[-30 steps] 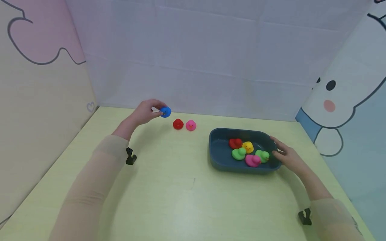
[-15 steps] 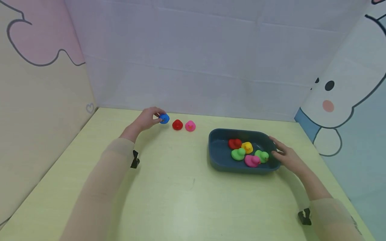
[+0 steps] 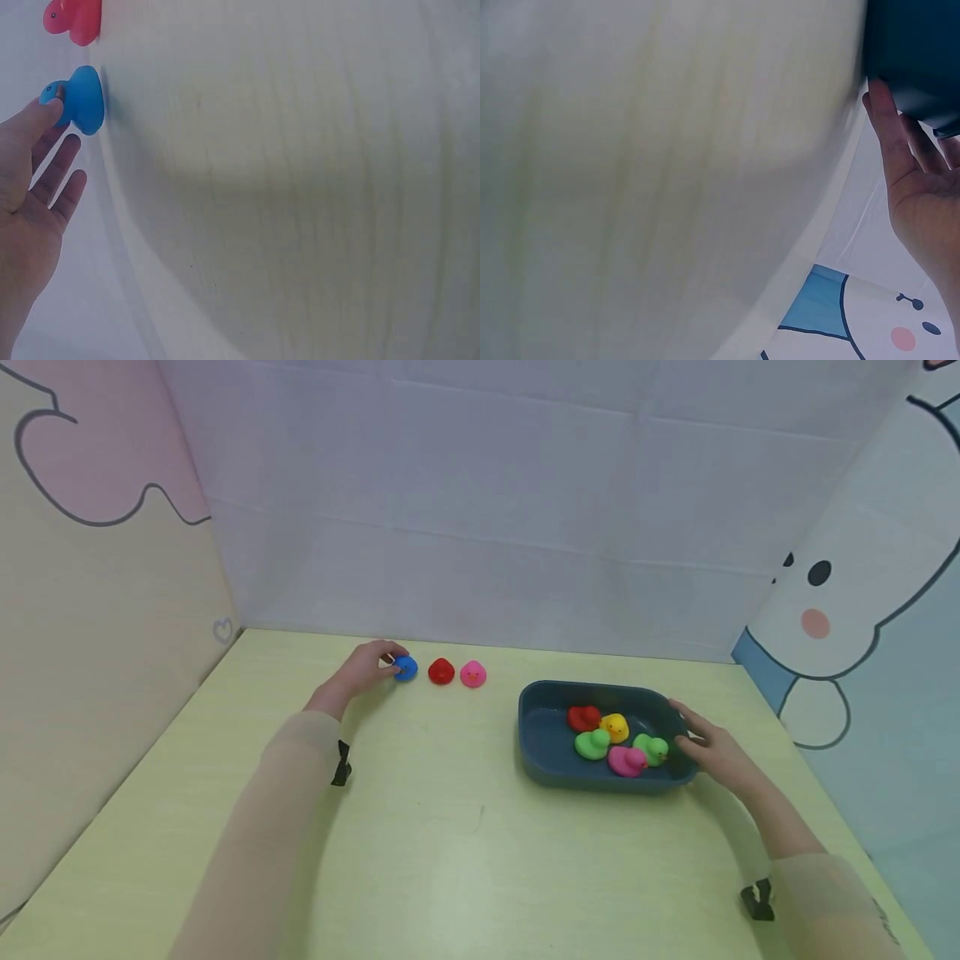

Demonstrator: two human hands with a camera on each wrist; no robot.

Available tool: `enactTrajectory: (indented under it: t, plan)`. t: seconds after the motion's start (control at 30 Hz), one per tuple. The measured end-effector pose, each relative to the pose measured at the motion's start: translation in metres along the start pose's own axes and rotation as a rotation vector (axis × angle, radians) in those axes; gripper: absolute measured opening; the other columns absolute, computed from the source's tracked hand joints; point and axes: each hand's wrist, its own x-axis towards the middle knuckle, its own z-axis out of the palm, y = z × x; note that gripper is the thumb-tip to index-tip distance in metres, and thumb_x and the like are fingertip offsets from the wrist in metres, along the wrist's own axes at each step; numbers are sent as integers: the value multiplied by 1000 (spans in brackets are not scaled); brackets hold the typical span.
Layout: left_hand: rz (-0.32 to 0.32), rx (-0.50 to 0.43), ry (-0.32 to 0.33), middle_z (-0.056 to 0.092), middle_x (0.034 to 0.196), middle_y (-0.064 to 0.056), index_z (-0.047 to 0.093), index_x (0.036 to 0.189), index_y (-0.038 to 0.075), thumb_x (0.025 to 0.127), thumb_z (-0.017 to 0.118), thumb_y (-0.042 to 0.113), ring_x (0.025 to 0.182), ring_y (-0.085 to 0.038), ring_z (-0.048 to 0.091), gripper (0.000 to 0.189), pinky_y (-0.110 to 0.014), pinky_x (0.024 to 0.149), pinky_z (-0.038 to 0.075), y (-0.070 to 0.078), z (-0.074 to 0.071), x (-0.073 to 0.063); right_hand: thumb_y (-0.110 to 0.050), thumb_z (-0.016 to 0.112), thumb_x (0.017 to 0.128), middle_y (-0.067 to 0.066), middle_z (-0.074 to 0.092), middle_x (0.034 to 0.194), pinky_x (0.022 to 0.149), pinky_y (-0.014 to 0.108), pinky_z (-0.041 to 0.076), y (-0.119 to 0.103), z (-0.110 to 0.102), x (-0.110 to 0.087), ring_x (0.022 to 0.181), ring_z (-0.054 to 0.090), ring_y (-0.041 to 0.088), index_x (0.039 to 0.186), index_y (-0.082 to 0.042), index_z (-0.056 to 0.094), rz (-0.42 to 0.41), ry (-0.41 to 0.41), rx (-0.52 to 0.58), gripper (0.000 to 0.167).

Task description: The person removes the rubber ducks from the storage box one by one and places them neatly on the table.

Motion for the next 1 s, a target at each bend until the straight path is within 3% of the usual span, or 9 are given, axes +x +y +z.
enactTrajectory:
  t: [0.6,1.0]
  plan:
    - [-45,-12,19,56,126,-18,55,126,1,93,56,4,113,-35,51,33,-48,99,40,-6,11,6,-15,46,98,35,13,149,82,57,49,3,1,1,125,25,62,151,-9,15,-18,6,19,61]
    - [-3,-33,82,55,128,-19,53,130,3,90,61,5,116,-35,49,41,-48,102,38,3,4,-1,-16,46,98,36,14,148,81,57,50,0,1,1,125,25,62,151,-9,15,-9,4,4,61]
